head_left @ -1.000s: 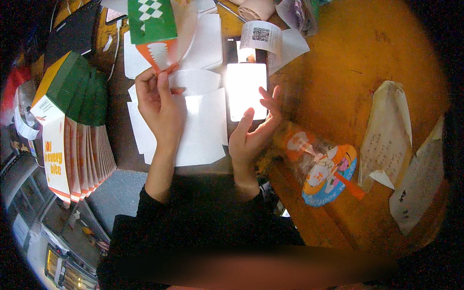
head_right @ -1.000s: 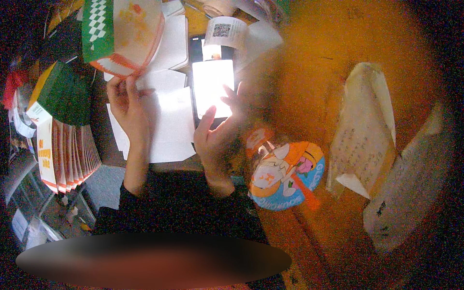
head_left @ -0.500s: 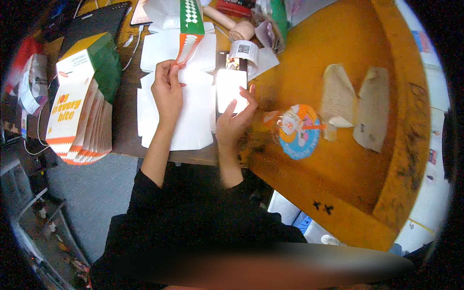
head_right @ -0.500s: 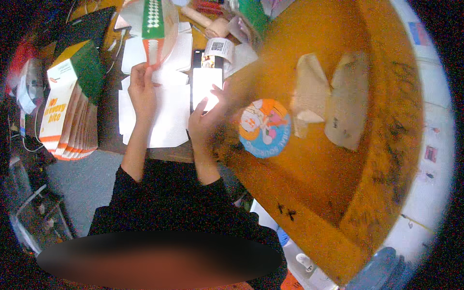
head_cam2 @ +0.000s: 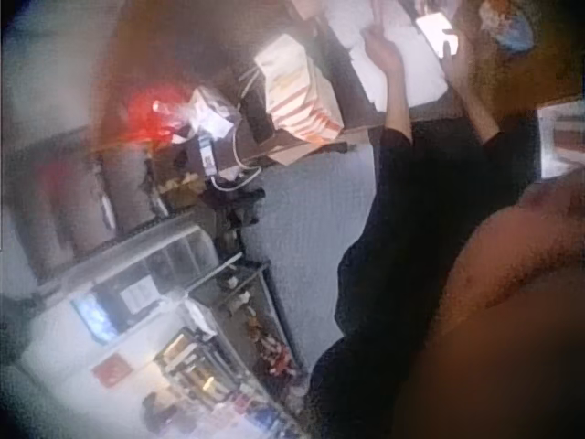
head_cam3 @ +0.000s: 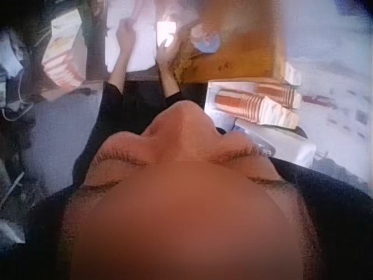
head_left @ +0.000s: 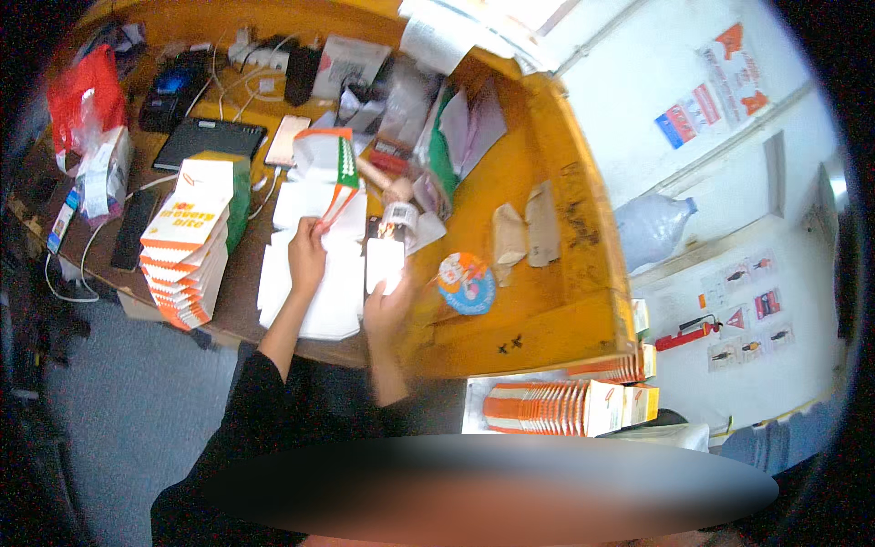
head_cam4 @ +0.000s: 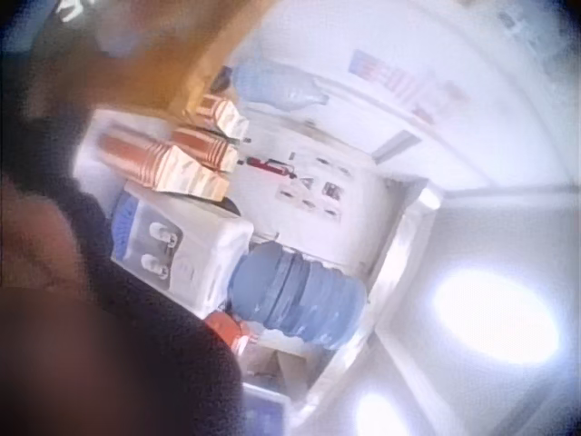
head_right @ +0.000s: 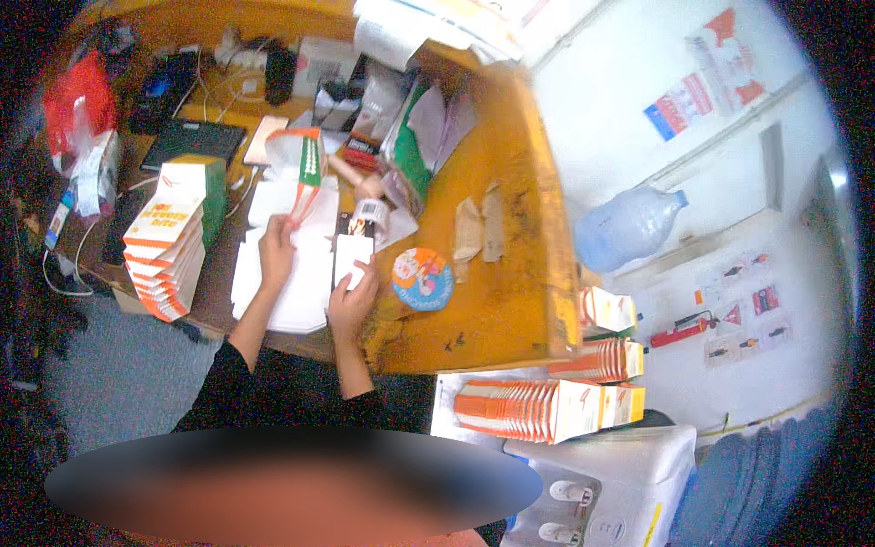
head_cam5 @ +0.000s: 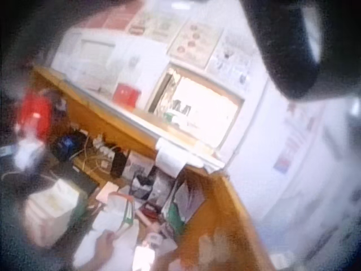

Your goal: The person folds flat-packed cardboard boxes into assembled containers. They repeatedly pick up a flat box, fold the sides and flaps, and place the finished box on a growing stack on the table.

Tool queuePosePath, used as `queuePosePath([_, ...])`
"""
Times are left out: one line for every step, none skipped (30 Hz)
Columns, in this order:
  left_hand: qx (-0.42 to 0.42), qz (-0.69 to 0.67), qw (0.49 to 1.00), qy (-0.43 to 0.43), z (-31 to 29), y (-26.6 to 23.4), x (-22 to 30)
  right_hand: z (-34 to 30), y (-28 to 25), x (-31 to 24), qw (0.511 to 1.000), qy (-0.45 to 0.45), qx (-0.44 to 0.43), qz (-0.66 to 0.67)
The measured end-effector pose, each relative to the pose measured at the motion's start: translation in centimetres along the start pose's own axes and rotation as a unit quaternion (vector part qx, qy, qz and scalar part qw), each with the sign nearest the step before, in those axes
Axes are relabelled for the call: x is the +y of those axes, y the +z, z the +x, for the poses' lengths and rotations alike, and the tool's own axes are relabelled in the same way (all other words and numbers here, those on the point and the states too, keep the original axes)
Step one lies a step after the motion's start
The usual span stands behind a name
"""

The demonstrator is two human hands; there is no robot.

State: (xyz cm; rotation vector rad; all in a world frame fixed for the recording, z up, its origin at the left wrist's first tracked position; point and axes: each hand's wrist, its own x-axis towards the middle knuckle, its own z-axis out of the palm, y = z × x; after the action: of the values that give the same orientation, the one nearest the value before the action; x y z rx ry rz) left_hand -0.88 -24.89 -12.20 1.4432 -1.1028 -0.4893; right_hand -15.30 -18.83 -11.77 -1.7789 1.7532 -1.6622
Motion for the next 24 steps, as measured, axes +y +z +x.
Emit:
queuePosePath([-0.016,-0.015,0.999,-0.035,0.1,0.1,-0.3,0.0,0.0,0.1,1.000,0.020,0.003,-0.003])
queuePosePath([-0.008,-0.018,1.000,-0.004,0.1,0.2,-0.6,0.0,-0.1,0.1,1.000,0.010,-0.004,-0.005])
queuePosePath([-0.002,-0.026,1.000,0.010,0.1,0.3,-0.9,0.0,-0.2,0.2,1.000,-0.001,-0.012,-0.006])
queuePosePath([0.004,-0.039,0.999,0.027,0.2,0.4,-1.1,-0.1,-0.2,0.2,1.000,-0.016,-0.016,-0.008])
queuePosePath([0.003,-0.041,0.999,0.015,0.2,0.4,-1.3,-0.1,-0.3,0.2,0.999,-0.025,-0.021,-0.003])
queuePosePath([0.000,-0.047,0.999,0.007,0.4,0.5,-1.4,-0.1,-0.4,0.1,0.999,-0.039,-0.021,0.002])
queuePosePath([-0.004,-0.049,0.999,-0.017,0.5,0.6,-1.4,-0.1,-0.4,0.0,0.999,-0.050,-0.020,0.006])
queuePosePath([0.004,-0.072,0.997,0.003,0.6,0.6,-1.4,-0.1,-0.4,-0.2,0.998,-0.059,-0.021,0.000])
queuePosePath([0.014,-0.092,0.996,0.005,0.6,0.6,-1.3,-0.1,-0.5,-0.3,0.997,-0.066,-0.024,-0.008])
queuePosePath([0.005,-0.111,0.993,-0.031,0.7,0.6,-1.3,-0.1,-0.4,-0.4,0.996,-0.080,-0.024,-0.011])
queuePosePath([0.022,-0.110,0.994,-0.003,0.7,0.6,-1.1,-0.1,-0.4,-0.5,0.995,-0.093,-0.026,-0.016])
queuePosePath([0.018,-0.107,0.994,-0.011,0.6,0.6,-1.0,-0.1,-0.4,-0.5,0.993,-0.111,-0.023,-0.015])
queuePosePath([0.018,-0.104,0.994,-0.020,0.6,0.5,-0.9,0.0,-0.3,-0.6,0.992,-0.121,-0.027,-0.012])
queuePosePath([0.018,-0.111,0.994,-0.007,0.6,0.5,-0.7,0.0,-0.2,-0.6,0.991,-0.134,-0.027,-0.010])
queuePosePath([0.021,-0.121,0.992,0.004,0.5,0.5,-0.5,0.0,-0.1,-0.7,0.989,-0.140,-0.035,-0.007])
queuePosePath([0.028,-0.139,0.990,0.017,0.4,0.5,-0.2,0.0,-0.1,-0.7,0.989,-0.140,-0.039,0.000])
queuePosePath([0.030,-0.135,0.990,0.025,0.3,0.5,0.1,-0.1,-0.2,-0.8,0.985,-0.164,-0.043,-0.019])
queuePosePath([0.037,-0.137,0.989,0.036,0.3,0.5,0.6,-0.1,-0.2,-1.1,0.982,-0.180,-0.044,-0.030])
queuePosePath([0.037,-0.138,0.989,0.024,0.4,0.2,1.3,-0.2,-0.3,-1.5,0.979,-0.195,-0.047,-0.036])
queuePosePath([0.042,-0.162,0.985,0.037,0.4,-0.1,2.1,-0.2,-0.6,-2.0,0.978,-0.195,-0.066,-0.038])
queuePosePath([0.038,-0.186,0.981,0.028,0.4,-0.5,3.2,-0.2,-0.9,-2.8,0.976,-0.213,-0.040,-0.031])
queuePosePath([0.020,-0.214,0.977,-0.002,0.4,-1.0,4.6,-0.3,-1.3,-3.7,0.974,-0.226,-0.018,-0.020])
queuePosePath([0.029,-0.215,0.976,0.026,0.2,-1.9,5.9,-0.1,-1.7,-4.7,0.971,-0.238,0.008,-0.001])
queuePosePath([0.023,-0.224,0.974,0.032,-0.3,-3.0,7.3,-0.4,-2.5,-5.8,0.978,-0.208,0.005,0.010])
